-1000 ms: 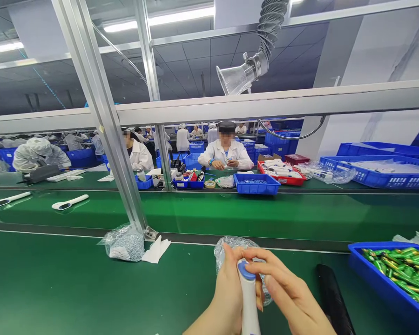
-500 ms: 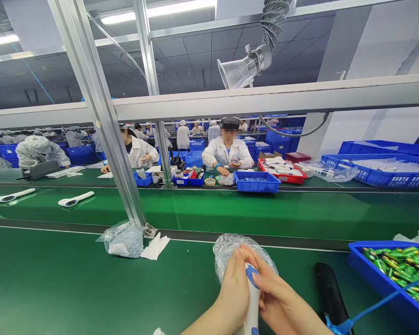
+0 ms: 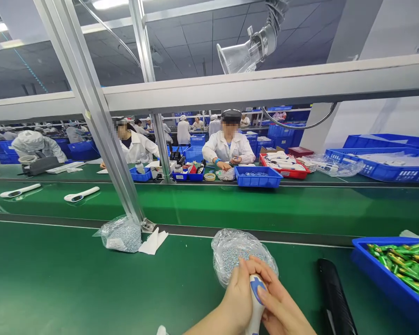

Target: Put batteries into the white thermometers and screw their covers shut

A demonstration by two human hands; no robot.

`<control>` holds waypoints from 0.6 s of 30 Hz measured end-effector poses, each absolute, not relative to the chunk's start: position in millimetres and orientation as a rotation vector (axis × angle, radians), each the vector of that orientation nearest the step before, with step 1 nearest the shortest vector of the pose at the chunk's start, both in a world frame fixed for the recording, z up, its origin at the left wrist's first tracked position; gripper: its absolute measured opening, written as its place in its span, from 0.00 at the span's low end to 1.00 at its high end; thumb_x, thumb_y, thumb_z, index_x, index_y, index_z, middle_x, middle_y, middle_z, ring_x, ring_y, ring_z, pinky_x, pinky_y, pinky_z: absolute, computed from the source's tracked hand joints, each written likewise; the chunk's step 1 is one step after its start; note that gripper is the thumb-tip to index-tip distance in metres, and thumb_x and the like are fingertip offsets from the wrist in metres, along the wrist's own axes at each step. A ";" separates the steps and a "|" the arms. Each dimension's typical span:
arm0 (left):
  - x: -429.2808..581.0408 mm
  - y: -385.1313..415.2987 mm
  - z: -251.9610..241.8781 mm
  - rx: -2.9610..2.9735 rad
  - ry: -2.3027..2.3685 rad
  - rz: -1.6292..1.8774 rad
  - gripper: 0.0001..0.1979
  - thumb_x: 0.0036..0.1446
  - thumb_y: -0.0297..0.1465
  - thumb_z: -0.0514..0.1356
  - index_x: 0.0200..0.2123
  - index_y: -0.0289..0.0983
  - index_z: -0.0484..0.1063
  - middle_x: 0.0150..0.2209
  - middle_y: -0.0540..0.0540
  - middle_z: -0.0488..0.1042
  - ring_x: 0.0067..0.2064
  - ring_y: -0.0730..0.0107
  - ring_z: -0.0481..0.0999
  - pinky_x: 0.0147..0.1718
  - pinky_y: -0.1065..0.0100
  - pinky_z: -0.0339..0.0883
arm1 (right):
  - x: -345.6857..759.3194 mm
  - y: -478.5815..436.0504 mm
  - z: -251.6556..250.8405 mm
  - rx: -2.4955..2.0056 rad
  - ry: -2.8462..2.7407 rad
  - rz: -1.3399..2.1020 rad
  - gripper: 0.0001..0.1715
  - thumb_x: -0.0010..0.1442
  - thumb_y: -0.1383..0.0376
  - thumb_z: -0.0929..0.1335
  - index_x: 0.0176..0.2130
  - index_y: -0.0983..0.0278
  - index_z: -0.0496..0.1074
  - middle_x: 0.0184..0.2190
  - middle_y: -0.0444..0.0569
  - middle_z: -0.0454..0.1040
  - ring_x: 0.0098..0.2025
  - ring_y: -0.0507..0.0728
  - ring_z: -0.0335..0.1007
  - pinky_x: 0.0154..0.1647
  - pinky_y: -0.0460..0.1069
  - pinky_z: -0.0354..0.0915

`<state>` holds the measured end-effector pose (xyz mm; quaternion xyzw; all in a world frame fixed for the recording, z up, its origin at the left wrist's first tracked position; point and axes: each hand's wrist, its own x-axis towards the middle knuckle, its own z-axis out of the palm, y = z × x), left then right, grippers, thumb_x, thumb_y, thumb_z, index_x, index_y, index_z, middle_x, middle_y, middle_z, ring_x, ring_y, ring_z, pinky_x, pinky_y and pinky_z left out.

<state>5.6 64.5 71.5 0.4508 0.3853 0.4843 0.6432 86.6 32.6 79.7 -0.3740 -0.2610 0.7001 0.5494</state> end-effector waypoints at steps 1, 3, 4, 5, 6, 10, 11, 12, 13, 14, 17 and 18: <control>4.8 63.1 69.8 1.068 0.880 1.129 0.38 0.46 0.66 0.38 0.24 0.38 0.67 0.22 0.48 0.65 0.27 0.66 0.65 0.29 0.63 0.63 | 85.3 31.6 78.8 -0.912 -0.607 1.620 0.32 0.42 0.51 0.75 0.47 0.54 0.70 0.47 0.46 0.73 0.49 0.58 0.68 0.46 0.47 0.64; 4.1 61.9 67.5 1.134 0.893 1.166 0.37 0.49 0.64 0.39 0.25 0.38 0.68 0.26 0.46 0.67 0.32 0.63 0.67 0.37 0.61 0.63 | 83.8 31.6 77.6 -0.984 -0.624 1.529 0.30 0.45 0.48 0.73 0.46 0.53 0.71 0.51 0.44 0.71 0.56 0.58 0.62 0.49 0.45 0.63; 4.3 62.4 66.7 1.152 0.895 1.174 0.36 0.50 0.64 0.39 0.25 0.38 0.68 0.28 0.46 0.68 0.34 0.63 0.67 0.39 0.61 0.62 | 83.9 32.7 76.9 -1.033 -0.652 1.486 0.29 0.46 0.47 0.72 0.47 0.53 0.71 0.52 0.43 0.69 0.58 0.58 0.59 0.49 0.44 0.62; 4.9 63.6 66.1 1.152 0.889 1.180 0.36 0.51 0.63 0.39 0.26 0.38 0.68 0.28 0.46 0.68 0.35 0.63 0.67 0.40 0.61 0.62 | 84.4 34.7 76.1 -1.090 -0.684 1.451 0.29 0.47 0.46 0.71 0.47 0.53 0.71 0.54 0.42 0.68 0.59 0.57 0.58 0.48 0.44 0.63; 5.7 65.4 65.9 1.128 0.876 1.188 0.35 0.52 0.62 0.40 0.26 0.38 0.68 0.28 0.47 0.68 0.35 0.63 0.67 0.39 0.62 0.62 | 85.4 37.3 75.4 -1.145 -0.711 1.425 0.30 0.48 0.45 0.70 0.48 0.53 0.70 0.56 0.42 0.66 0.59 0.58 0.57 0.48 0.44 0.64; 7.7 72.7 68.4 0.904 0.754 1.181 0.32 0.50 0.62 0.44 0.27 0.39 0.64 0.22 0.52 0.64 0.25 0.69 0.65 0.28 0.66 0.61 | 91.5 49.4 75.5 -1.227 -0.876 1.404 0.32 0.53 0.42 0.65 0.50 0.57 0.70 0.57 0.47 0.65 0.53 0.62 0.66 0.39 0.48 0.70; 7.6 73.3 69.3 0.856 0.721 1.160 0.32 0.49 0.63 0.45 0.27 0.39 0.63 0.20 0.53 0.63 0.22 0.71 0.63 0.25 0.68 0.59 | 93.7 51.6 76.5 -1.219 -0.967 1.363 0.32 0.54 0.42 0.65 0.50 0.57 0.71 0.58 0.48 0.63 0.51 0.63 0.67 0.34 0.49 0.71; 7.3 73.4 69.8 0.826 0.692 1.133 0.32 0.47 0.64 0.46 0.27 0.39 0.62 0.19 0.54 0.62 0.20 0.73 0.62 0.23 0.69 0.57 | 96.5 53.3 77.9 -1.213 -1.072 1.294 0.31 0.54 0.42 0.65 0.50 0.56 0.71 0.60 0.47 0.60 0.50 0.64 0.68 0.31 0.49 0.71; 7.1 73.1 69.8 0.808 0.671 1.111 0.32 0.46 0.64 0.47 0.28 0.39 0.61 0.18 0.54 0.62 0.18 0.74 0.61 0.21 0.70 0.56 | 99.8 54.5 79.6 -1.214 -1.172 1.208 0.30 0.54 0.43 0.65 0.50 0.54 0.72 0.62 0.46 0.56 0.52 0.65 0.65 0.30 0.49 0.71; 7.0 72.7 69.3 0.796 0.660 1.098 0.31 0.46 0.64 0.47 0.28 0.40 0.60 0.18 0.55 0.63 0.18 0.74 0.61 0.21 0.71 0.55 | 103.8 55.3 81.3 -1.222 -1.252 1.124 0.28 0.54 0.44 0.65 0.50 0.53 0.72 0.64 0.44 0.52 0.56 0.66 0.61 0.32 0.50 0.71; 7.3 74.5 66.8 0.724 0.645 1.117 0.30 0.46 0.63 0.50 0.30 0.40 0.58 0.16 0.55 0.63 0.17 0.74 0.61 0.20 0.72 0.55 | 116.8 55.9 85.4 -1.244 -1.420 1.017 0.28 0.52 0.46 0.68 0.50 0.51 0.71 0.64 0.43 0.50 0.63 0.66 0.47 0.51 0.54 0.65; 6.9 76.8 67.0 0.669 0.652 1.152 0.30 0.46 0.63 0.50 0.30 0.40 0.58 0.15 0.56 0.62 0.17 0.75 0.60 0.20 0.73 0.53 | 120.0 55.3 85.8 -1.239 -1.456 1.027 0.30 0.51 0.46 0.69 0.51 0.52 0.71 0.63 0.44 0.52 0.64 0.66 0.46 0.55 0.56 0.61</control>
